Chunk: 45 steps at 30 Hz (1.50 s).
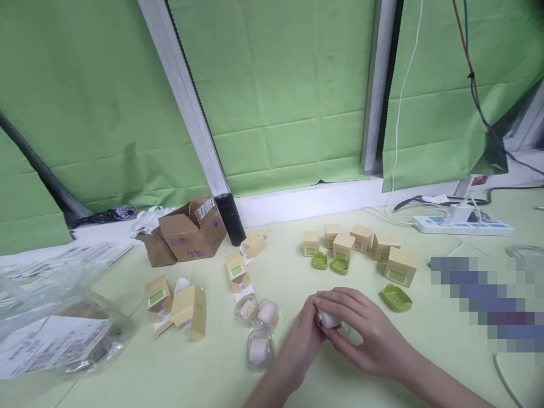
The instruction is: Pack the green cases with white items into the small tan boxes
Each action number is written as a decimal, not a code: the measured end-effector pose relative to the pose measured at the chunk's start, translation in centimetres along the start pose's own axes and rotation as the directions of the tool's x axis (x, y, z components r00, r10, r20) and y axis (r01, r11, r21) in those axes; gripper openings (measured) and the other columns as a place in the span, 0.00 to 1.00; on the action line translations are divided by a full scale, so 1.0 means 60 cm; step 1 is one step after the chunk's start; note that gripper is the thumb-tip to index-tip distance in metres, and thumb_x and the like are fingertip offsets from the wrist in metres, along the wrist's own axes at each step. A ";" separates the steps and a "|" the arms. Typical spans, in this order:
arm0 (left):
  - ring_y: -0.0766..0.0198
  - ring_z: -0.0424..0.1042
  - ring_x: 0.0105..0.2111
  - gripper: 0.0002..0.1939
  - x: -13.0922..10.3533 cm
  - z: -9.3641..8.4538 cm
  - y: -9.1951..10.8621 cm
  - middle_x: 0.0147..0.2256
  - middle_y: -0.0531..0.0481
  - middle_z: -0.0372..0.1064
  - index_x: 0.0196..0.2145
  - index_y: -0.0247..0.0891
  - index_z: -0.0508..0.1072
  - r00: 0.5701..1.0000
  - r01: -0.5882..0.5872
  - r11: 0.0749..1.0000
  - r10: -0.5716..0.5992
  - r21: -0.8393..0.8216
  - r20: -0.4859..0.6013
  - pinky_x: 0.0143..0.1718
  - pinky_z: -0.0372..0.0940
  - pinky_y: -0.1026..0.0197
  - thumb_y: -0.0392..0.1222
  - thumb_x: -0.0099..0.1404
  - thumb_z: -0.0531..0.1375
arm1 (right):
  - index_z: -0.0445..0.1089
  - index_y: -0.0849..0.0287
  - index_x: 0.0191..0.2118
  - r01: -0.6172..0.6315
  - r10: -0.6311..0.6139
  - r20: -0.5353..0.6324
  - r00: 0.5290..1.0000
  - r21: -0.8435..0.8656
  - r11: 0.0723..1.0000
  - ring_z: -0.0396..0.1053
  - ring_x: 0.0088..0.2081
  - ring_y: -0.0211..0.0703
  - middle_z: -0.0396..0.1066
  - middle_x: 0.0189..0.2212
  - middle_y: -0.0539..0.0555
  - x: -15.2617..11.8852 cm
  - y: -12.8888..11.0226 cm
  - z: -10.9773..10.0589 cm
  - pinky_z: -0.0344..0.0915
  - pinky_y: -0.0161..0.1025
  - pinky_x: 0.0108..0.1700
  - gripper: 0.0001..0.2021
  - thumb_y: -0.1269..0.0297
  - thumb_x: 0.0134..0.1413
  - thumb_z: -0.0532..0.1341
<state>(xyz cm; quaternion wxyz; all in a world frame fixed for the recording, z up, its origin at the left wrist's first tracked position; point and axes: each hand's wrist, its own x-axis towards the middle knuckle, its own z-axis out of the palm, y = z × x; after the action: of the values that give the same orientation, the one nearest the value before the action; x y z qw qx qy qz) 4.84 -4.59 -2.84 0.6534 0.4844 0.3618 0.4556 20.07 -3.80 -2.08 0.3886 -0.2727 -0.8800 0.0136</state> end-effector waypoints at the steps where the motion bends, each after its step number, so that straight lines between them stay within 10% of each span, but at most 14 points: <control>1: 0.61 0.63 0.39 0.15 0.000 0.002 0.002 0.36 0.49 0.64 0.38 0.38 0.67 1.000 -0.011 1.000 0.011 -0.006 -0.022 0.44 0.60 0.57 0.51 0.61 0.52 | 0.59 0.59 0.55 0.005 -0.005 -0.017 1.000 0.001 1.000 0.65 0.48 0.49 0.69 0.47 0.60 -0.001 -0.001 0.002 0.65 0.48 0.48 0.22 0.74 0.52 0.56; 14: 0.66 0.60 0.31 0.19 0.003 -0.007 -0.002 0.30 0.50 0.65 0.36 0.35 0.72 0.997 0.003 0.994 -0.011 -0.113 -0.071 0.33 0.60 0.64 0.55 0.56 0.58 | 0.60 0.54 0.53 -0.054 0.050 0.050 0.997 0.081 0.995 0.62 0.45 0.48 0.65 0.42 0.59 0.008 -0.008 -0.005 0.67 0.45 0.41 0.20 0.74 0.55 0.55; 26: 0.66 0.60 0.28 0.24 0.008 -0.017 0.006 0.28 0.47 0.64 0.40 0.29 0.72 0.983 -0.122 0.992 0.116 0.033 0.144 0.27 0.59 0.66 0.55 0.62 0.52 | 0.64 0.55 0.49 -0.092 0.080 0.099 0.992 0.130 0.987 0.64 0.37 0.45 0.67 0.35 0.57 0.013 -0.014 -0.021 0.68 0.42 0.35 0.15 0.71 0.56 0.56; 37: 0.68 0.62 0.26 0.20 0.002 -0.010 0.008 0.26 0.56 0.60 0.47 0.39 0.59 0.997 -0.081 0.994 0.080 0.067 0.020 0.27 0.61 0.65 0.42 0.58 0.60 | 0.53 0.56 0.57 -0.148 0.144 0.037 0.989 0.222 0.964 0.56 0.57 0.48 0.58 0.55 0.60 0.005 -0.002 -0.013 0.62 0.45 0.54 0.26 0.71 0.51 0.58; 45: 0.72 0.59 0.23 0.20 0.002 -0.014 0.011 0.27 0.58 0.57 0.45 0.39 0.57 0.998 -0.060 0.998 0.060 0.031 -0.016 0.25 0.60 0.67 0.38 0.56 0.60 | 0.62 0.54 0.45 -0.134 0.112 0.096 0.989 0.270 0.953 0.68 0.39 0.40 0.67 0.40 0.55 0.003 0.025 -0.006 0.68 0.37 0.39 0.15 0.76 0.52 0.54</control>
<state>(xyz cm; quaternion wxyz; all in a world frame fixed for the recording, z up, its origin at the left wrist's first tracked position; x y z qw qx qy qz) 3.93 -4.13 -2.44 0.6290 0.5009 0.3595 0.4736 20.93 -2.52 -2.06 0.3856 -0.2694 -0.8657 0.1711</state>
